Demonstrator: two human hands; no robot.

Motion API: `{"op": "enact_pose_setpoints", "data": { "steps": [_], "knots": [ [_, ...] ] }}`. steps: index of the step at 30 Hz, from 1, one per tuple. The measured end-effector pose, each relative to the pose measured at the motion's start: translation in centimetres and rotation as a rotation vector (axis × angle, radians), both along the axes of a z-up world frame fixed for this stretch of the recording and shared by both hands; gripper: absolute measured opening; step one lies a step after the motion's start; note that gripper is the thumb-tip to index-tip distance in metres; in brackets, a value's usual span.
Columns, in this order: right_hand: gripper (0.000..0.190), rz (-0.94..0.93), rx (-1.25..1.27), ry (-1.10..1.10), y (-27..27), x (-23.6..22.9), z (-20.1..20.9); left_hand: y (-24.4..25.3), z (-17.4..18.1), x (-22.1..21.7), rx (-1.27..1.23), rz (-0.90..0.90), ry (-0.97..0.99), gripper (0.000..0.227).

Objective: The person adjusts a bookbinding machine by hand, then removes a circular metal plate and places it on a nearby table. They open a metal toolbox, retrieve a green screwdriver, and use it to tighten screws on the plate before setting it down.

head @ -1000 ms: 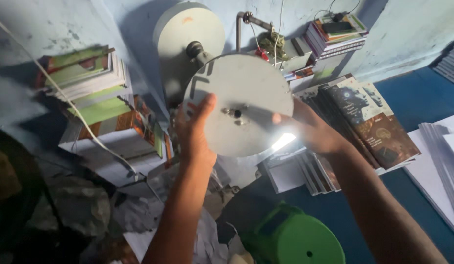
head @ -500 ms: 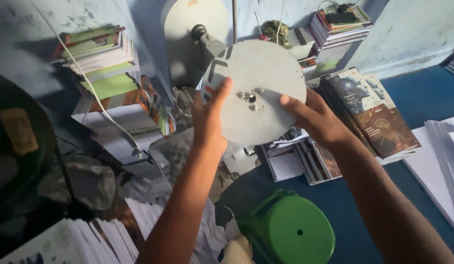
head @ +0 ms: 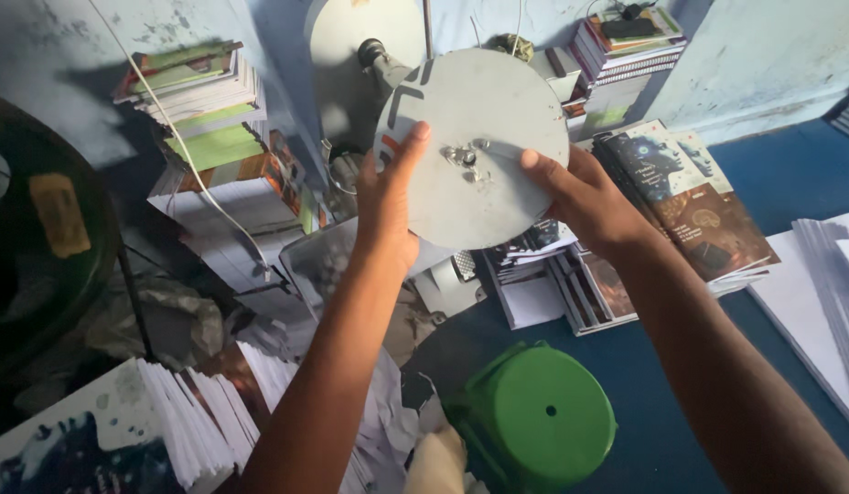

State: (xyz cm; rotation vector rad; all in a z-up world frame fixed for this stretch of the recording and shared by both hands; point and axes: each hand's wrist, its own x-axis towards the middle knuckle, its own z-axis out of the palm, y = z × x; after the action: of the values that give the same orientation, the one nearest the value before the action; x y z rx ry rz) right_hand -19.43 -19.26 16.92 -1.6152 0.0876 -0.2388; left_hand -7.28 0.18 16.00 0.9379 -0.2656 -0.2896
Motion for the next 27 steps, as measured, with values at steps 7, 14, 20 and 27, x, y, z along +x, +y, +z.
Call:
{"op": "enact_pose_setpoints", "data": {
  "steps": [7, 14, 20, 27],
  "knots": [
    [0.073, 0.024, 0.049, -0.033, 0.4, -1.3, 0.2, 0.0, 0.0, -1.3, -0.034, 0.0, 0.015, 0.06],
    [0.07, -0.003, 0.075, -0.028, -0.1, -2.6, -0.3, -0.3, 0.0, -2.3, -0.033, -0.032, -0.02, 0.057],
    [0.07, -0.037, 0.077, -0.032, -0.1, -3.9, -0.1, -1.0, 0.0, -3.1, 0.016, -0.066, 0.013, 0.056],
    [0.077, -0.108, 0.038, 0.009, -0.2, -5.7, -0.1, -1.6, -0.1, -3.7, 0.104, -0.066, -0.019, 0.052]
  ]
}}
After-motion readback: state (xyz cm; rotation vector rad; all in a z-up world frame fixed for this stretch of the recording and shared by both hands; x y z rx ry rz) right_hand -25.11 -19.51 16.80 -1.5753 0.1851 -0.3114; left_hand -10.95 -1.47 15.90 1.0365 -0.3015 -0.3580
